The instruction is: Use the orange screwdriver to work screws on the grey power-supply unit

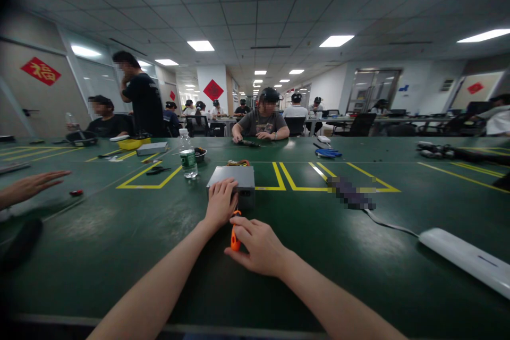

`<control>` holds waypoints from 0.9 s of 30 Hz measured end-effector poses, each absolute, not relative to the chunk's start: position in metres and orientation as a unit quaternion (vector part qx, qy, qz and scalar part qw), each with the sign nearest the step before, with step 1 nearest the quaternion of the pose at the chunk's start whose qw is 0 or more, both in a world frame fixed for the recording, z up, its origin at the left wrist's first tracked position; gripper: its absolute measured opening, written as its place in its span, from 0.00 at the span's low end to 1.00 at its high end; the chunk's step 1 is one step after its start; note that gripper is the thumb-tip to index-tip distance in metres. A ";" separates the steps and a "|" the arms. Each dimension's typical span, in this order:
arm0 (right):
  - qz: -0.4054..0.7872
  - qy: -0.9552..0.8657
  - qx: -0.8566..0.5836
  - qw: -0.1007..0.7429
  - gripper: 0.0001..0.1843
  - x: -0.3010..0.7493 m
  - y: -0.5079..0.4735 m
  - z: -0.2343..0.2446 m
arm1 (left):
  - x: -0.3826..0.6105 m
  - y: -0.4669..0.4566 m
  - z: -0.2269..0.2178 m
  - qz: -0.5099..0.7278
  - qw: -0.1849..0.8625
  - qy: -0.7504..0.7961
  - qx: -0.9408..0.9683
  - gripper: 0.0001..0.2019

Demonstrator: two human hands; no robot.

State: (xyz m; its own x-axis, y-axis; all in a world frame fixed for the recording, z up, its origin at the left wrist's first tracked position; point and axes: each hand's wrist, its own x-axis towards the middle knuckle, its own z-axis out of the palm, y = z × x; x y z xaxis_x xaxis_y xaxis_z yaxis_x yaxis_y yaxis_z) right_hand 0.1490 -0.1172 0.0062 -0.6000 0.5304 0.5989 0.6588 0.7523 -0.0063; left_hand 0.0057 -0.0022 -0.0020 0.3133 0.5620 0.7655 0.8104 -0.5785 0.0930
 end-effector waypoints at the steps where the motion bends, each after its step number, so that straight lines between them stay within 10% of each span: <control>1: -0.099 -0.885 -0.342 0.299 0.15 0.149 -0.117 0.005 | 0.006 -0.002 -0.002 -0.396 0.157 -0.432 -0.795 0.15; 27: -0.118 -0.885 -0.322 0.315 0.15 0.149 -0.119 0.008 | 0.006 -0.001 -0.003 -0.399 0.157 -0.434 -0.793 0.15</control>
State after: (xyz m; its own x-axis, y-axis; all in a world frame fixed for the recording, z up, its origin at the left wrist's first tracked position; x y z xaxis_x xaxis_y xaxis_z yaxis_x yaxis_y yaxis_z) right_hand 0.1491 -0.1186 0.0083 -0.5941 0.4955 0.6337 0.6443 0.7648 0.0060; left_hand 0.0061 -0.0012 -0.0030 0.3055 0.5629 0.7680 0.8127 -0.5744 0.0977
